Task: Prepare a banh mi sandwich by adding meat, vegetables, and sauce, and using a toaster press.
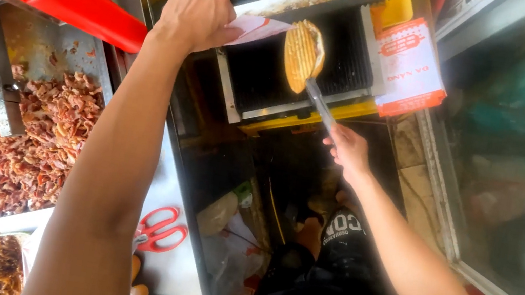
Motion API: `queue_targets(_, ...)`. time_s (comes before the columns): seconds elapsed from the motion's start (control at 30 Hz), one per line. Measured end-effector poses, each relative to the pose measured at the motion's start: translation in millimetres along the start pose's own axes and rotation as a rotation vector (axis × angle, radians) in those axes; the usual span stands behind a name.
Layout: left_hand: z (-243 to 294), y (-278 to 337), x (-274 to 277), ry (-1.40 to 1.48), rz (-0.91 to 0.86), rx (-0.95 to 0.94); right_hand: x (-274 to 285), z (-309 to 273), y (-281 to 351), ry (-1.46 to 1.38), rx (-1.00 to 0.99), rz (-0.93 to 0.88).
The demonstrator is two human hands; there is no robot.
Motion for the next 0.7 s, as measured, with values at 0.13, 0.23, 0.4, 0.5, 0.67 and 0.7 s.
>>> queue_targets(0.13,3.3,2.7,8.7,0.079,0.011,0.014,-26.9,-1.3,-9.6,-0.148,0.009,-0.052)
queue_targets(0.23,2.7,1.1,7.4,0.086,0.014,0.010,-31.7,-4.2,-7.0,-0.109,0.036,0.031)
queue_targets(0.4,2.6,-2.9,7.4,0.098,-0.025,0.038,-34.3,3.4,-13.8,-0.124,0.013,0.051)
queue_targets(0.5,4.3,-3.1,8.3,0.100,-0.037,0.031,-45.3,-2.4,-21.9,-0.162,0.004,0.054)
queue_targets(0.67,4.5,-1.8,8.8,0.113,-0.038,0.035,-43.2,1.2,-10.1,-0.130,0.038,0.131)
queue_targets(0.7,5.9,-0.6,9.6,0.121,-0.037,0.034,-39.7,2.3,-10.4,-0.117,0.068,0.154)
Point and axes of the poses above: each hand's wrist, its own y-axis away from the middle knuckle, its own x-axis out of the back of the hand, z = x × y, the point moved 8 cm from there along -y, towards the middle knuckle, and after that the axes turned 2 degrees about y, right-handed, at the moved point
